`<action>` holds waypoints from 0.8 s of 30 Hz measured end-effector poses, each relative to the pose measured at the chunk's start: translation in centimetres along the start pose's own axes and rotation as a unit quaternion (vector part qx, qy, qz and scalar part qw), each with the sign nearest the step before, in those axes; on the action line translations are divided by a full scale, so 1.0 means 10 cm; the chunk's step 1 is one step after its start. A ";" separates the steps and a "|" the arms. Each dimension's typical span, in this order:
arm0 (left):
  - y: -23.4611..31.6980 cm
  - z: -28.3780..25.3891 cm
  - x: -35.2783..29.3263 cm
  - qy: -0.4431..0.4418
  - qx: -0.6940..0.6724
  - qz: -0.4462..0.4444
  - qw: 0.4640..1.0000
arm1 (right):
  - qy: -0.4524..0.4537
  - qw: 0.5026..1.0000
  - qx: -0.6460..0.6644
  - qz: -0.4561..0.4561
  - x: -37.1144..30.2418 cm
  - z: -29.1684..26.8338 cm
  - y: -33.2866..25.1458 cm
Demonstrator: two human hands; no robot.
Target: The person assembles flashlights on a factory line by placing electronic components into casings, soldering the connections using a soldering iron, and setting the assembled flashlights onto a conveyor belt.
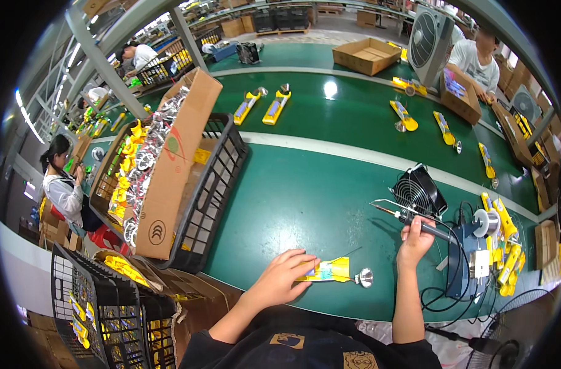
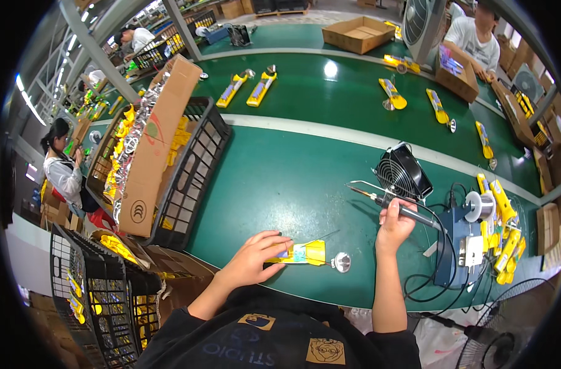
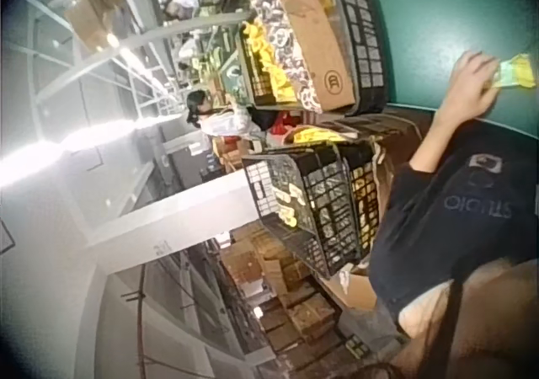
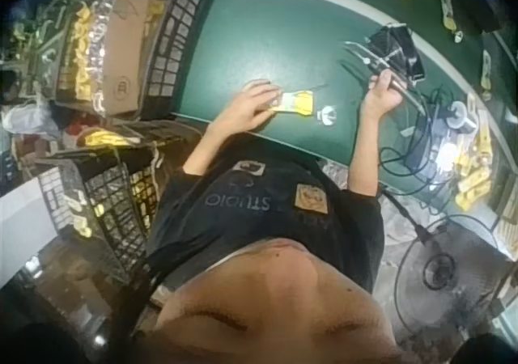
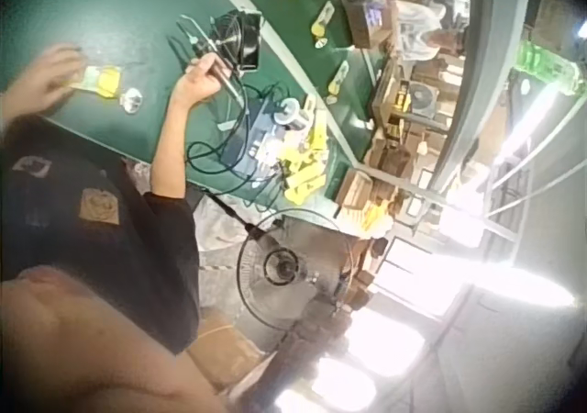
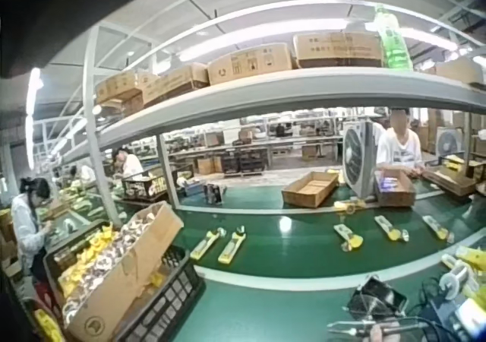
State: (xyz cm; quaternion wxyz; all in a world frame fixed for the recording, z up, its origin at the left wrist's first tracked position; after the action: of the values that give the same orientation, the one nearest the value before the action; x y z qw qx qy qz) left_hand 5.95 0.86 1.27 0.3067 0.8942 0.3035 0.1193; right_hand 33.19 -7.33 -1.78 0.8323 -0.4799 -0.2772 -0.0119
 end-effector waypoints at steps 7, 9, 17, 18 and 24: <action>-0.03 0.16 -0.01 0.104 -0.111 -0.055 0.987 | 0.006 1.000 -0.022 -0.005 0.02 -0.06 0.06; -0.05 0.20 -0.02 0.118 -0.122 -0.065 0.983 | 0.002 1.000 -0.024 0.002 0.02 -0.06 0.06; -0.11 0.21 -0.03 0.181 -0.159 -0.087 0.967 | -0.039 0.999 0.001 0.026 0.01 0.07 -0.12; -0.13 0.22 -0.04 0.181 -0.163 -0.093 0.965 | -0.062 0.998 0.018 0.029 -0.01 0.08 -0.13; -0.12 0.19 -0.07 0.193 -0.168 -0.078 0.964 | -0.158 0.983 0.047 0.079 -0.12 0.19 -0.22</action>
State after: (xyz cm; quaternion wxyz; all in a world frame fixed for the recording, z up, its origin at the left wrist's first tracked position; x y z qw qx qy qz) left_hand 5.60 0.25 -1.00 0.3964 0.7634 0.4011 0.3150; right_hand 30.74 -7.29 0.14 0.7977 -0.4567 -0.3670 0.1427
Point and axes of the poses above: each hand's wrist, its own x-axis towards the middle knuckle, its own z-axis out of the palm, y = z × x, the point moved 5 cm from there along x, towards the middle knuckle, and after that the axes turned 15 degrees about -z, right-handed, at the moved point
